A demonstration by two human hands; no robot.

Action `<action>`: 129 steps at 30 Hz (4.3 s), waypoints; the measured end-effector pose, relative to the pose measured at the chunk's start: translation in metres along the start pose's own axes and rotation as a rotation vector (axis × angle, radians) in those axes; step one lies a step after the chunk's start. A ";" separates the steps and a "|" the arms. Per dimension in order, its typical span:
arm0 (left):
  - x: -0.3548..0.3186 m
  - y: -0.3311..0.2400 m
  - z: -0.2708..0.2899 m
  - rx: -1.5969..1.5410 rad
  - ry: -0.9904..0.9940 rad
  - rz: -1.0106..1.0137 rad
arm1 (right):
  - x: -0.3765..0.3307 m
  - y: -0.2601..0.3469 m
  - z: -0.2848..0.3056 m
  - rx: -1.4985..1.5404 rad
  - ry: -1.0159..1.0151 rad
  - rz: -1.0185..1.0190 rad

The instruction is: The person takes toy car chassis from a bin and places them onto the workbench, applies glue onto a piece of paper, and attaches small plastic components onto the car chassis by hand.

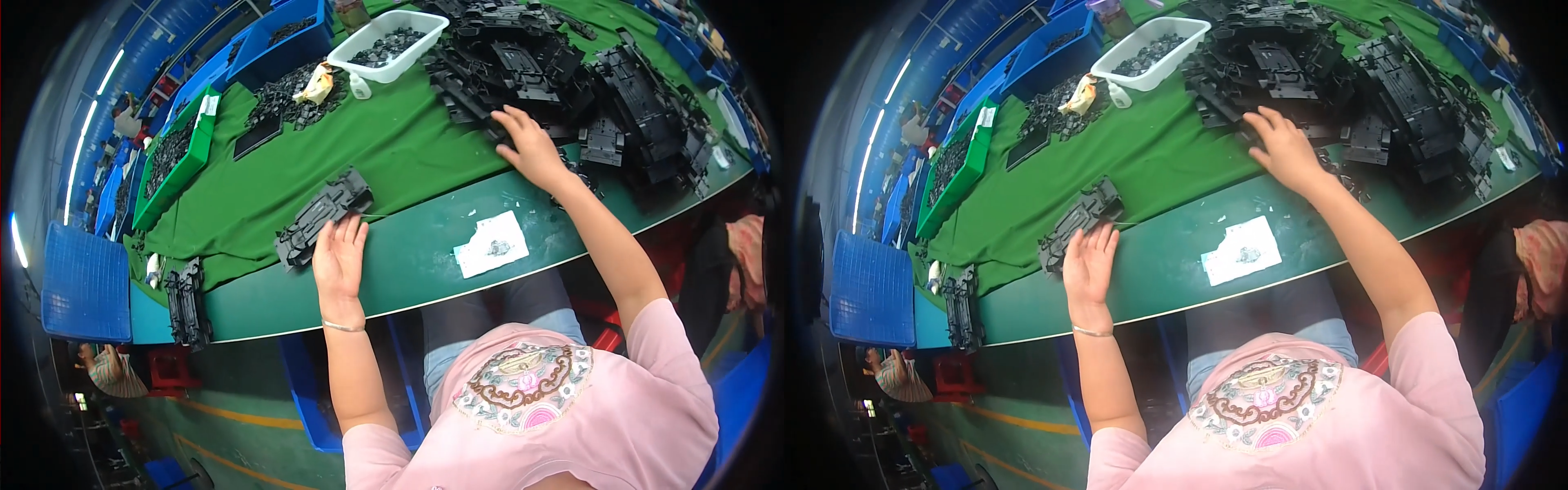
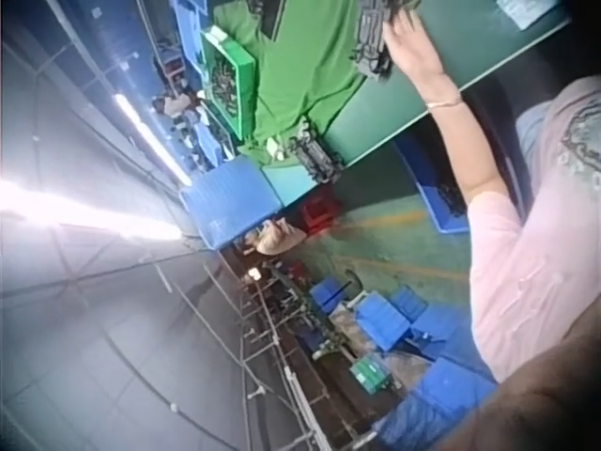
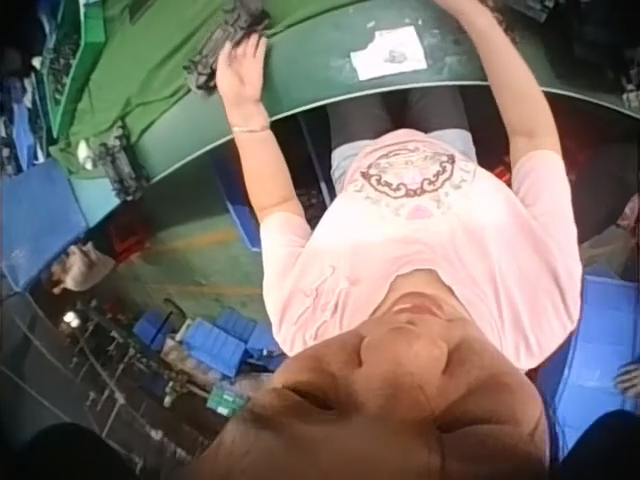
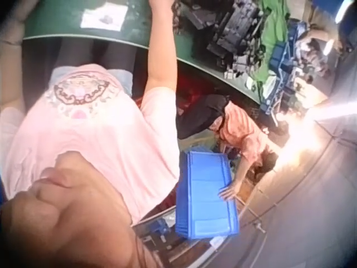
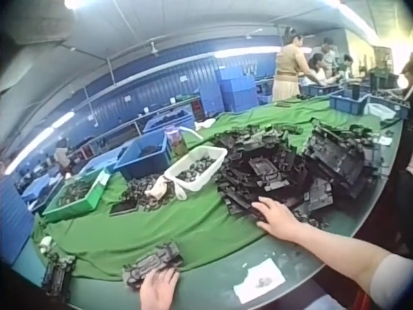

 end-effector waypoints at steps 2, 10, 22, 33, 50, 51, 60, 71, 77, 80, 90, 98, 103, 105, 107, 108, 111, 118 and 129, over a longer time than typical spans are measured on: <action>-0.014 0.001 -0.001 -0.041 -0.038 -0.004 | 0.011 -0.009 0.008 0.297 -0.117 0.008; -0.028 0.009 -0.004 -0.009 -0.057 -0.133 | -0.026 -0.020 0.037 1.891 -0.037 -0.378; 0.011 -0.007 -0.005 0.608 0.032 0.299 | -0.103 0.013 0.046 1.669 -0.140 -0.512; -0.085 0.081 -0.099 0.031 0.279 0.203 | -0.119 0.125 0.041 0.448 0.336 0.505; -0.093 0.093 -0.108 0.097 0.157 0.227 | -0.052 -0.014 0.031 -0.025 0.055 -0.148; -0.094 0.093 -0.107 0.096 0.147 0.226 | -0.049 -0.013 0.031 0.014 0.089 -0.185; -0.091 0.091 -0.101 0.083 0.109 0.225 | -0.054 0.003 0.035 0.322 0.053 -0.146; -0.093 0.084 -0.089 0.090 0.077 0.169 | -0.095 0.061 0.034 0.724 0.339 -0.056; -0.093 0.086 -0.083 0.103 0.033 0.143 | -0.094 0.074 0.028 0.513 0.311 0.055; -0.093 0.086 -0.083 0.103 0.025 0.142 | -0.091 0.078 0.023 0.436 0.285 0.166; -0.095 0.085 -0.079 0.126 0.019 0.124 | -0.084 0.082 0.026 0.290 0.356 0.231; -0.096 0.088 -0.075 0.208 0.016 0.119 | -0.087 0.077 0.026 0.259 0.405 0.235; -0.097 0.081 -0.087 0.246 0.033 0.104 | -0.093 0.069 0.040 0.896 0.324 -0.091; -0.097 0.081 -0.092 0.222 0.040 0.103 | -0.096 0.072 0.043 1.285 0.297 -0.275; -0.096 0.082 -0.096 0.272 0.077 0.068 | -0.100 0.070 0.044 1.353 0.288 -0.286; -0.096 0.083 -0.098 0.274 0.078 0.071 | -0.102 0.068 0.043 1.425 0.283 -0.295; -0.097 0.086 -0.102 0.317 0.100 0.064 | -0.105 0.068 0.042 1.562 0.293 -0.327; -0.105 0.092 -0.107 0.556 0.209 0.035 | -0.116 0.080 0.044 1.524 0.220 -0.327; -0.094 0.079 -0.115 0.473 0.358 0.314 | -0.103 0.076 0.055 1.411 -0.054 -0.197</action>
Point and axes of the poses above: each hand's wrist, its own x-axis towards the middle knuckle, its own z-axis out of the back of the hand, y = z × x, the point moved 2 cm from there along x, towards the middle knuckle, and after that the axes turned 9 degrees about y, right-handed, at the moved point
